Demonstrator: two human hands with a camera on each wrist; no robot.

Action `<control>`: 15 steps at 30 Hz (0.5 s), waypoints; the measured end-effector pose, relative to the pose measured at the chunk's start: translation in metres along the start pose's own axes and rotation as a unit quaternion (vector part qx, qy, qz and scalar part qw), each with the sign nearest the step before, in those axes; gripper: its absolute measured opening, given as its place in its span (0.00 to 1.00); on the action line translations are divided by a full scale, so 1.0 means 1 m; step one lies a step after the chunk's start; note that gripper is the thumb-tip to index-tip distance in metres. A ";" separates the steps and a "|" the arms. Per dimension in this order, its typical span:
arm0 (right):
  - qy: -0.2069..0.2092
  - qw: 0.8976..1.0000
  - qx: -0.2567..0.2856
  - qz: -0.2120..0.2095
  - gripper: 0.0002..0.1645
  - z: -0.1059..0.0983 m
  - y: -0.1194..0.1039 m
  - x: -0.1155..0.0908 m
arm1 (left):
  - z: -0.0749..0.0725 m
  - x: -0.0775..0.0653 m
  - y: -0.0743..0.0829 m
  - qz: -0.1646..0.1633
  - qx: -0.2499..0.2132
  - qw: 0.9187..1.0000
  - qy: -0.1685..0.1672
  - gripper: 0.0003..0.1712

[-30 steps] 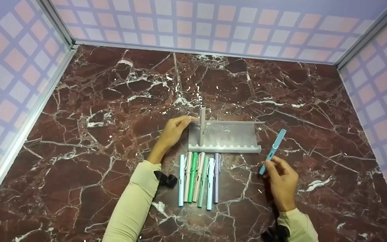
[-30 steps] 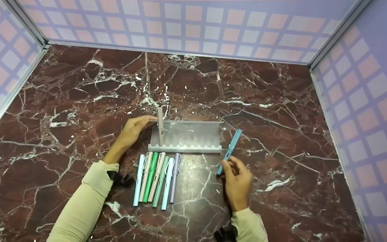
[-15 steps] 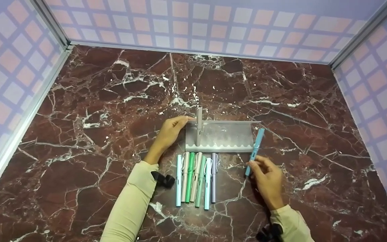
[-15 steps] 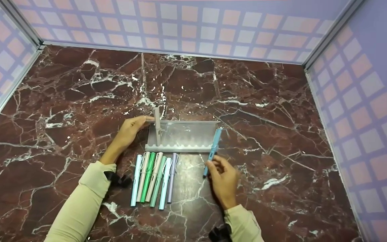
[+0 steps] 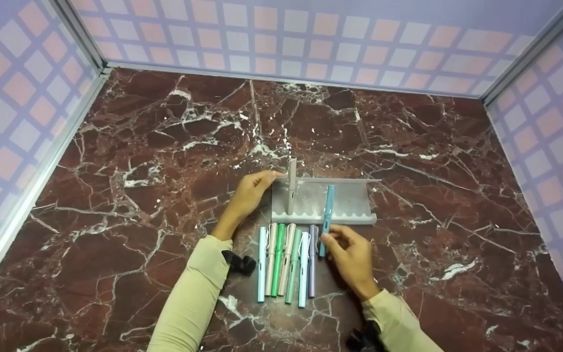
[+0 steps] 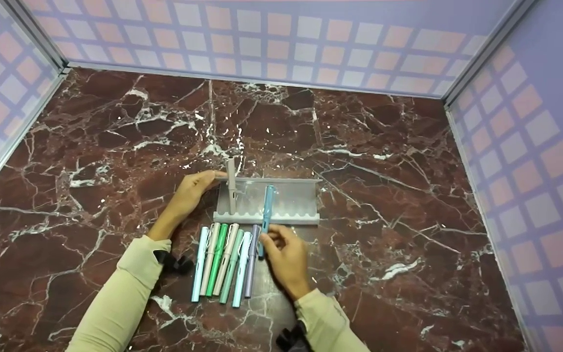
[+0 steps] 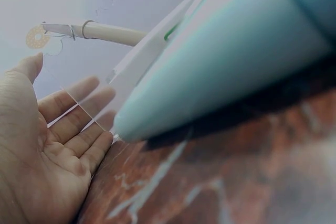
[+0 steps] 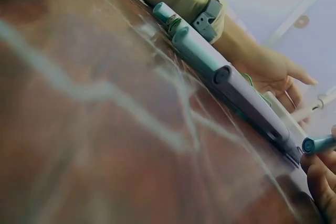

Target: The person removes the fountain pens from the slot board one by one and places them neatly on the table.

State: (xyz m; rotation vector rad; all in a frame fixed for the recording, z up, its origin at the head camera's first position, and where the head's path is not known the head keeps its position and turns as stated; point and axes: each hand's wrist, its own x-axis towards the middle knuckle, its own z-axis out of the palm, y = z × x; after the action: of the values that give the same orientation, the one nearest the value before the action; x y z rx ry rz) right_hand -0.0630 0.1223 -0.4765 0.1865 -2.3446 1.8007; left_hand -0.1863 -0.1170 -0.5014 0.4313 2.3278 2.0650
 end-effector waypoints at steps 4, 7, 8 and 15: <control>-0.003 1.000 -0.005 0.005 0.08 0.002 0.000 -0.001 | 0.001 -0.001 -0.001 -0.001 -0.010 1.000 0.000 0.18; -0.009 1.000 -0.005 0.017 0.07 -0.001 0.010 -0.004 | 0.002 0.000 -0.001 -0.002 -0.016 1.000 -0.001 0.18; -0.012 1.000 -0.004 0.022 0.07 -0.002 0.014 -0.007 | 0.002 0.000 -0.001 -0.003 -0.016 1.000 -0.002 0.18; -0.057 0.997 -0.012 0.056 0.09 -0.009 0.023 -0.037 | 0.000 0.001 -0.002 0.000 -0.018 1.000 -0.005 0.18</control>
State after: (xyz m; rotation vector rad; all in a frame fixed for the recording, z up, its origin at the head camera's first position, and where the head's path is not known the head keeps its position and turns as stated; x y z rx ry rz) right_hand -0.0311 0.1361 -0.5041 0.1615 -2.4992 1.8576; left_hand -0.1873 -0.1169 -0.5034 0.4404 2.2821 2.0963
